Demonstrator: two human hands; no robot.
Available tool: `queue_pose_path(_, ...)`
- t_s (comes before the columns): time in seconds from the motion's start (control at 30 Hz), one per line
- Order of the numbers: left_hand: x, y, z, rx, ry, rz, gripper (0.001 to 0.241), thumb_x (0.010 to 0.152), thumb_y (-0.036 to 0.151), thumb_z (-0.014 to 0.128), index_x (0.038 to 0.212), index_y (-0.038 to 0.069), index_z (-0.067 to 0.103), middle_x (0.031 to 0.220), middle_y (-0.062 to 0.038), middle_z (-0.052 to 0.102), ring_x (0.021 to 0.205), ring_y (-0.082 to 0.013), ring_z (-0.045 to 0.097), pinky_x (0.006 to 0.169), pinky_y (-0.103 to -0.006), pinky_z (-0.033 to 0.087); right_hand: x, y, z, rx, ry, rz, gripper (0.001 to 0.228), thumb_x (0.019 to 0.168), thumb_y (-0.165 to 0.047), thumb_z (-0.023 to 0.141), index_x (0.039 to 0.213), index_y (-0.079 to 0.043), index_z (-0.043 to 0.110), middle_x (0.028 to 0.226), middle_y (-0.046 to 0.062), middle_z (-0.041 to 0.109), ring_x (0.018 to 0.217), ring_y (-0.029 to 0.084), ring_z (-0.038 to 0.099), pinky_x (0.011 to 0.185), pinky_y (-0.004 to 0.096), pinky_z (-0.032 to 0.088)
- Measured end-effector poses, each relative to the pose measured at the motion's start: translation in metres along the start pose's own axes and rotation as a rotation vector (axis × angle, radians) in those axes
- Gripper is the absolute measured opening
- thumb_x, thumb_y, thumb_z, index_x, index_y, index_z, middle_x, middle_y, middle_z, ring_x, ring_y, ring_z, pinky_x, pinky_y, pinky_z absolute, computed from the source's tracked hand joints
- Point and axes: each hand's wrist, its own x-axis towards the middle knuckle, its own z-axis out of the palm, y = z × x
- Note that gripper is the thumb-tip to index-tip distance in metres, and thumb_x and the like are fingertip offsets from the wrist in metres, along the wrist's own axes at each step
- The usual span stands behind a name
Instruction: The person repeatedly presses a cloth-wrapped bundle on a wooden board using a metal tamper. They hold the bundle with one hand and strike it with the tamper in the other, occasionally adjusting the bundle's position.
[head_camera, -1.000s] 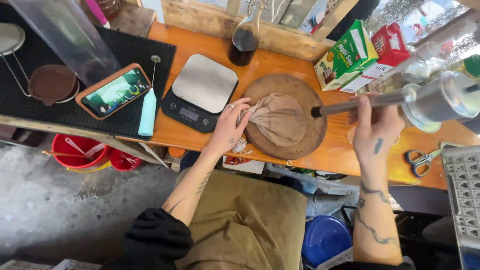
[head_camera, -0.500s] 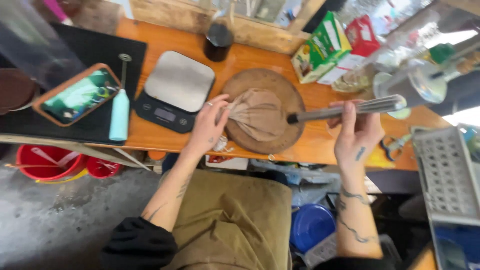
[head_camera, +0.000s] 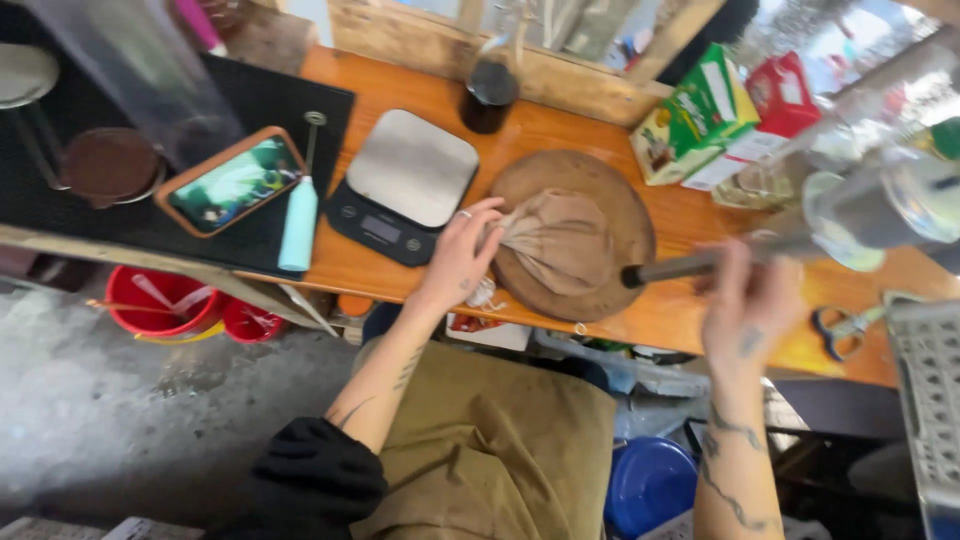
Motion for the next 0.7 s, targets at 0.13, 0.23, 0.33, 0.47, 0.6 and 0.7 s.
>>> queue_pose_path(0.13,-0.001,0.016,-0.007,-0.085,-0.187,-0.197,0.035,0.123,0.03,0.054,0.138,0.003,0.072,0.168,-0.013,0.065,0.152,-0.0339,0.061,0.126,-0.0506,0.046,-0.014,-0.01,0.009,0.266,0.065,0.018,0.021,0.137,-0.013,0.053,0.129,0.006,0.051,0.112,0.028,0.081,0.065,0.027,0.072,0.064,0.036,0.061)
queue_pose_path(0.23,0.002,0.018,-0.008,-0.092,-0.222,-0.194,0.037,0.124,0.031,0.052,0.139,0.004,0.071,0.17,-0.013,0.063,0.154,-0.0341,0.06,0.126,-0.051,0.046,-0.012,-0.027,-0.006,0.222,0.042,0.056,0.016,0.137,-0.008,0.057,0.133,0.007,0.057,0.112,0.024,0.083,0.071,0.025,0.075,0.07,0.036,0.064)
queue_pose_path(0.33,-0.004,0.02,-0.008,-0.088,-0.226,-0.207,0.035,0.124,0.031,0.052,0.137,0.005,0.071,0.169,-0.013,0.064,0.153,-0.0345,0.061,0.126,-0.0515,0.046,-0.025,-0.012,0.0,0.094,0.059,0.105,0.023,0.14,-0.016,0.058,0.13,-0.001,0.073,0.107,0.015,0.081,0.083,0.023,0.074,0.083,0.039,0.061)
queue_pose_path(0.47,-0.001,0.016,-0.006,-0.084,-0.215,-0.175,0.036,0.125,0.031,0.05,0.137,0.005,0.071,0.17,-0.014,0.063,0.154,-0.0347,0.06,0.126,-0.0498,0.045,-0.015,-0.03,-0.003,0.16,-0.062,0.266,0.019,0.129,-0.02,0.07,0.126,-0.002,0.076,0.094,0.014,0.084,0.078,0.019,0.08,0.083,0.031,0.063)
queue_pose_path(0.6,-0.002,0.012,-0.002,-0.085,-0.22,-0.21,0.034,0.123,0.03,0.053,0.136,0.005,0.072,0.168,-0.013,0.066,0.153,-0.0338,0.06,0.128,-0.0504,0.044,-0.021,-0.046,0.0,0.369,0.195,-0.021,0.022,0.138,-0.012,0.053,0.13,0.008,0.049,0.118,0.039,0.077,0.07,0.037,0.07,0.069,0.043,0.063)
queue_pose_path(0.7,-0.005,0.002,0.006,-0.041,-0.02,-0.023,0.019,0.116,0.018,0.073,0.132,0.009,0.077,0.149,-0.011,0.079,0.136,-0.0378,0.075,0.117,-0.0515,0.061,-0.032,-0.013,0.019,0.439,-0.038,0.058,0.012,0.131,-0.004,0.051,0.134,0.008,0.051,0.121,0.03,0.081,0.073,0.028,0.079,0.066,0.037,0.066)
